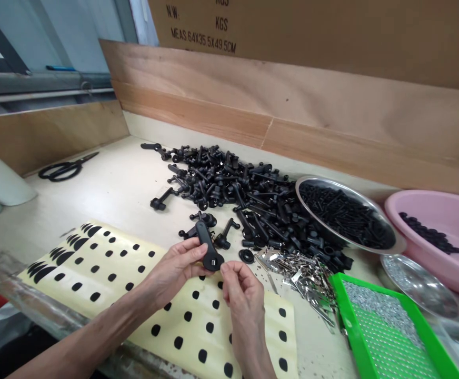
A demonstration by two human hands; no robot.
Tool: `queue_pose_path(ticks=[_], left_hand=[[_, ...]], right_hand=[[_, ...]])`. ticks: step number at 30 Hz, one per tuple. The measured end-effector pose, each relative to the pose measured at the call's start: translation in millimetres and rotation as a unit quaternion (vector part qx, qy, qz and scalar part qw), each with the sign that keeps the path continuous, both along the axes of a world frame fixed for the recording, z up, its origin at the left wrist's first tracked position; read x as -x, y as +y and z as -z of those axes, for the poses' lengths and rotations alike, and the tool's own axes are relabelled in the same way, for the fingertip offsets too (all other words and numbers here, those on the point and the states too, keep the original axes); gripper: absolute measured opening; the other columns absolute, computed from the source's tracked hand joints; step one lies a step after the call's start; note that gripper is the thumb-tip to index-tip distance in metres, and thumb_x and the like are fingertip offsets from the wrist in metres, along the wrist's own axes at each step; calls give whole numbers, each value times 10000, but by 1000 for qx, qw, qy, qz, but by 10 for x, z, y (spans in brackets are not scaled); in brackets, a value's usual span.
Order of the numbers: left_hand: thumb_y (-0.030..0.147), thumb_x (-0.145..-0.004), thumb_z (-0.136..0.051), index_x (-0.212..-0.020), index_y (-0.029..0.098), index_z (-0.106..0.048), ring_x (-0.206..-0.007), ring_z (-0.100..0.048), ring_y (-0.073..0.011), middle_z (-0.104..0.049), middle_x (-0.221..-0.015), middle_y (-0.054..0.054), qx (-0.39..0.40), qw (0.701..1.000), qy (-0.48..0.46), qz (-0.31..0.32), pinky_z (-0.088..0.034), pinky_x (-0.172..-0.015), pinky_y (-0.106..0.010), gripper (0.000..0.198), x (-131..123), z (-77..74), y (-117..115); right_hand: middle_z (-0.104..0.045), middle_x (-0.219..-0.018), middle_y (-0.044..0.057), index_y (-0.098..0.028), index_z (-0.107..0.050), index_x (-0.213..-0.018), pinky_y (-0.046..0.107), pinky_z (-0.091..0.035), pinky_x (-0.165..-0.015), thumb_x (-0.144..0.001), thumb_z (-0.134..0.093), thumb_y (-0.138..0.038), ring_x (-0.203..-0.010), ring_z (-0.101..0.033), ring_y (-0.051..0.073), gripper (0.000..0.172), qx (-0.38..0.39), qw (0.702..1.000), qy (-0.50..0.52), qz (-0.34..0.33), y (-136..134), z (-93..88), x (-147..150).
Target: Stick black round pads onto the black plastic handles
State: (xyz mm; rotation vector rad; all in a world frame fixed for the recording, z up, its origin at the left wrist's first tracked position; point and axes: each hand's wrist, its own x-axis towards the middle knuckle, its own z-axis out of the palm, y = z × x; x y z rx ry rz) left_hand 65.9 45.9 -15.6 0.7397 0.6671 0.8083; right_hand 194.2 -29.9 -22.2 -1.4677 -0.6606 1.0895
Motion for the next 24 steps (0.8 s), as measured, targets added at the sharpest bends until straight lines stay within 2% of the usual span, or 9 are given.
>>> queue_pose_path(ticks=[11,19,24], left_hand=[[176,-783,-708,-938,117,-670,-844,-627,-173,-675,-955,-81,-15,999,-14,26,-513,-846,-373,170,16,-92,-13],[196,-794,-689,-991,136,-659,-858,-628,-189,-683,-977,-93,-42,999,29,19,-514,-823,-372,208,-3,-78,-17],[189,-805,-661,-975,152,-639,-805,-633,-183,-689,-915,-73,-61,996,69,11,-522,-793,-372,175,-11,-108,-38]], right_hand=[[-389,-523,-63,-186,-570,-700,207,-239,-449,-785,-666,-478,-488,-284,85,319,-2,999,-30,20,9,-32,5],[-406,-548,-53,-183,-591,-705,206,-264,-442,-796,-646,-472,-497,-315,90,308,-33,996,-78,24,-1,-57,11],[-399,-540,-54,-187,-591,-703,208,-258,-423,-793,-636,-479,-484,-318,94,309,-28,993,-111,16,-7,-30,1]])
